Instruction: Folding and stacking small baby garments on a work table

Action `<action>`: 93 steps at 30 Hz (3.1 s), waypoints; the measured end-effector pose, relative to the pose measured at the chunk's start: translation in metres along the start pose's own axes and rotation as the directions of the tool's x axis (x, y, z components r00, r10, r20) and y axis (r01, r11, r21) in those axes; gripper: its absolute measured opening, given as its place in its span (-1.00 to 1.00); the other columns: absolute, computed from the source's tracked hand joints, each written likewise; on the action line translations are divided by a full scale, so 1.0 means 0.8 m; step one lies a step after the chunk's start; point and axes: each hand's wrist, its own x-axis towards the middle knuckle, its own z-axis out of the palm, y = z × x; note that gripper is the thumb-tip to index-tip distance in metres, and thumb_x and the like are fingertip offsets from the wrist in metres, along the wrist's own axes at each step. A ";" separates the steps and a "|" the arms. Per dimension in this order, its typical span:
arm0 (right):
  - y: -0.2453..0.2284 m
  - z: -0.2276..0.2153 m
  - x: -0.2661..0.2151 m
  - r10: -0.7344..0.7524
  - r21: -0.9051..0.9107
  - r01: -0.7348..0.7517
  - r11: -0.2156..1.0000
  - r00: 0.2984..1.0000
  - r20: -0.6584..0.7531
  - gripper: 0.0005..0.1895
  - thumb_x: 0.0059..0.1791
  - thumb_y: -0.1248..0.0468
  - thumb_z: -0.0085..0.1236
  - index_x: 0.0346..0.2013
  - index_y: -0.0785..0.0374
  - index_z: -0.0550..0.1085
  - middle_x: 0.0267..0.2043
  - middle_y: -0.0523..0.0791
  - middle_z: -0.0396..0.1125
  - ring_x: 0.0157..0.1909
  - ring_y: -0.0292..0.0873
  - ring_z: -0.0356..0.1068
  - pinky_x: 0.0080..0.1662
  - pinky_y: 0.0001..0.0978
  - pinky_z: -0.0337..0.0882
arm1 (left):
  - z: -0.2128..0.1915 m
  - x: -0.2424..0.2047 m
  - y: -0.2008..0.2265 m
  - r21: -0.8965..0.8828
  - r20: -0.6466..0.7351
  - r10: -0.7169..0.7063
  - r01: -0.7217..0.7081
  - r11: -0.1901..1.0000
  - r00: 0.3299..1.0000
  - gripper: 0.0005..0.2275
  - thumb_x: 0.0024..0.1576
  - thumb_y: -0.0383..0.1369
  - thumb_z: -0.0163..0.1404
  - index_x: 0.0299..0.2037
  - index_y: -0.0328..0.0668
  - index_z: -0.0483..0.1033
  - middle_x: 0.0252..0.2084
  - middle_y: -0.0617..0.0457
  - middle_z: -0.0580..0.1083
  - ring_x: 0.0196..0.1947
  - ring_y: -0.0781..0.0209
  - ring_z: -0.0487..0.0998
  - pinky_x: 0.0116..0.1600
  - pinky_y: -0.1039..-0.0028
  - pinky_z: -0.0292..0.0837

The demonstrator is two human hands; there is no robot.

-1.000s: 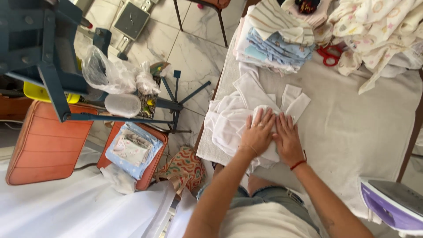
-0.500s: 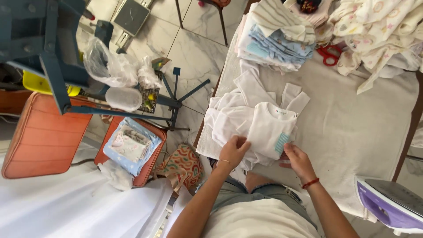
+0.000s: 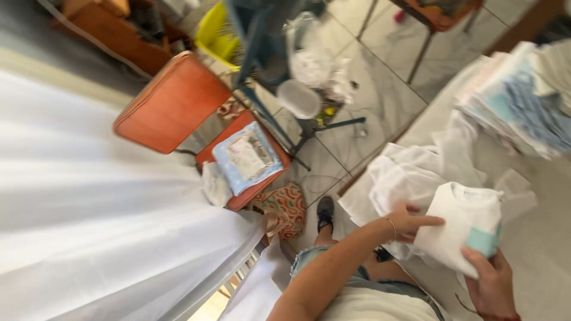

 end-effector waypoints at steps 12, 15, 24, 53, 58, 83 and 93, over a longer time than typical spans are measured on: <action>0.041 0.262 -0.004 0.354 -0.625 0.105 0.773 0.746 0.563 -0.50 -0.33 0.36 0.11 -0.09 0.33 0.37 -0.17 -0.08 0.34 -0.17 -0.22 0.23 -0.15 -0.40 0.25 | -0.249 -0.055 -0.128 -0.835 -0.208 0.090 -0.225 0.502 0.974 -0.55 -0.25 -0.20 0.12 -0.15 -0.12 0.31 -0.18 -0.02 0.42 -0.22 0.11 0.39 -0.14 0.13 0.30; 0.085 0.364 0.009 0.463 -0.704 0.161 0.691 0.650 0.603 -0.66 -0.29 0.32 0.10 -0.24 0.29 0.33 -0.37 -0.06 0.31 -0.36 -0.20 0.34 -0.44 -0.37 0.41 | -0.331 -0.051 -0.143 -0.694 -0.574 0.048 -0.517 0.502 0.817 -0.59 -0.12 -0.22 0.01 -0.06 -0.13 0.30 -0.15 -0.02 0.43 -0.26 0.18 0.45 -0.17 0.37 0.43; 0.192 0.623 0.034 0.325 -0.443 0.061 0.895 0.591 0.738 -0.44 -0.26 0.37 0.17 -0.02 0.42 0.21 -0.24 0.02 0.26 -0.31 -0.19 0.33 -0.29 -0.36 0.42 | -0.591 0.038 -0.146 -0.322 -0.874 0.044 -0.643 0.695 0.484 -0.49 -0.03 -0.01 -0.05 0.08 -0.03 0.20 -0.11 -0.05 0.38 -0.13 0.18 0.42 -0.09 0.35 0.42; 0.246 0.474 0.080 0.489 -0.723 0.132 0.678 0.654 0.577 -0.62 -0.11 0.21 -0.24 -0.02 0.10 0.36 -0.09 -0.22 0.38 -0.27 -0.38 0.35 -0.40 -0.58 0.31 | -0.496 0.081 -0.151 -0.018 -0.805 0.141 -0.261 0.965 0.576 -0.43 0.03 -0.19 -0.24 0.23 0.01 -0.21 0.23 -0.03 -0.03 0.20 -0.05 -0.03 0.10 0.12 0.07; 0.157 0.367 0.026 0.719 -0.827 -0.234 0.511 0.644 0.262 -0.63 -0.11 0.15 -0.20 -0.12 0.17 0.46 -0.14 -0.16 0.45 -0.11 -0.30 0.35 -0.08 -0.49 0.29 | -0.377 0.098 -0.184 0.139 -0.573 0.197 -0.143 0.980 0.795 -0.50 -0.09 -0.35 -0.17 0.11 0.13 0.02 0.00 0.06 0.23 -0.03 0.13 0.25 -0.06 0.31 0.26; 0.052 -0.064 0.025 -0.018 -0.618 0.025 0.785 1.000 0.017 -0.58 -0.29 0.21 0.15 -0.14 0.12 0.41 -0.18 -0.17 0.31 -0.25 -0.27 0.35 -0.15 -0.47 0.36 | 0.039 0.054 -0.040 0.659 -0.140 0.746 -0.501 0.561 0.651 -0.60 -0.26 -0.56 -0.05 -0.17 -0.11 0.22 -0.13 -0.07 0.10 -0.18 -0.12 0.28 -0.09 0.23 0.27; 0.016 -0.067 0.047 -0.025 -0.583 0.062 0.810 0.997 0.071 -0.67 -0.33 0.05 0.20 -0.51 0.24 0.46 -0.65 -0.17 0.25 -0.51 -0.23 0.21 -0.38 -0.42 0.25 | -0.037 0.048 -0.076 0.908 0.400 0.722 -0.352 -0.228 0.565 -0.48 -0.40 -0.03 0.13 -0.21 0.20 0.23 -0.18 0.18 0.21 -0.18 0.19 0.26 0.02 0.26 0.01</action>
